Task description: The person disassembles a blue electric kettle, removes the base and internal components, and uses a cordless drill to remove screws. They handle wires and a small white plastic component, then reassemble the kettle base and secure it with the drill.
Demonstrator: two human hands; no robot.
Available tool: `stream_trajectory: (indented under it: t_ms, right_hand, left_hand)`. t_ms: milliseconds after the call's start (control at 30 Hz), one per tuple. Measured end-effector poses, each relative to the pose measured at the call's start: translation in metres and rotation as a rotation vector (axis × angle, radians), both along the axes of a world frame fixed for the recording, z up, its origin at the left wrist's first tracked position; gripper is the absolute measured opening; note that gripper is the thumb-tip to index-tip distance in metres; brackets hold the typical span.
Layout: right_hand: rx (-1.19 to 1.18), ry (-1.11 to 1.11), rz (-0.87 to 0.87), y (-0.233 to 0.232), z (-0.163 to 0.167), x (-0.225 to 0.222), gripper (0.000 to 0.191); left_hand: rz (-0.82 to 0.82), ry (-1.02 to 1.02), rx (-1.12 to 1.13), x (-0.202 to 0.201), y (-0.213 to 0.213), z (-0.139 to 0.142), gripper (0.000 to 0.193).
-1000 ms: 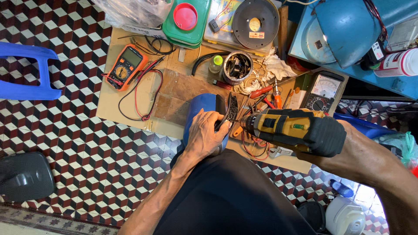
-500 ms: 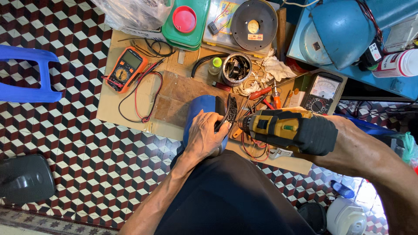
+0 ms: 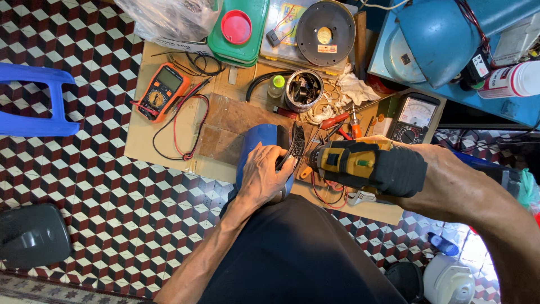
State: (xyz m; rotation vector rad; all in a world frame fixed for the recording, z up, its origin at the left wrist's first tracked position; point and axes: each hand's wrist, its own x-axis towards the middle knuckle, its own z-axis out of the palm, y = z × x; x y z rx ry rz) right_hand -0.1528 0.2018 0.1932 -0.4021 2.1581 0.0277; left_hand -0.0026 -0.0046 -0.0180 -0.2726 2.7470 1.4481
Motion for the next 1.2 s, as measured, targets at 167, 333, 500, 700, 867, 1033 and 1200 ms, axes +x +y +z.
stream_trajectory:
  t_ms: [167,333,500,700,867,1033,1200]
  right_hand:
    - [0.005,-0.008,0.028,-0.006,-0.002,-0.001,0.039]
    - [-0.281,0.033,0.126,-0.008,-0.027,0.006,0.041]
    - [-1.062,0.028,0.009,0.024,-0.066,0.004,0.055]
    - [-0.466,-0.207,-0.626,0.061,-0.103,0.028,0.042]
    - [-0.627,-0.069,-0.718,0.082,-0.123,0.062,0.039]
    - [-0.930,-0.063,-0.690,0.106,-0.163,0.075,0.043]
    - [-0.750,-0.114,-0.739,0.149,-0.205,0.061,0.032]
  left_hand:
    - [-0.040,-0.012,-0.047,0.000,0.001,0.003,0.033]
    - [-0.112,-0.044,-0.242,-0.002,-0.007,0.000,0.043]
    - [-0.249,-0.037,-0.300,-0.008,-0.021,-0.007,0.039]
    - [-0.575,0.024,-0.498,-0.040,-0.043,-0.013,0.033]
    - [-0.647,0.258,-0.458,-0.057,-0.046,-0.014,0.036]
    - [-0.455,0.246,-0.596,-0.035,-0.039,-0.003,0.059]
    - [-0.043,0.186,-0.656,-0.006,-0.014,0.006,0.088]
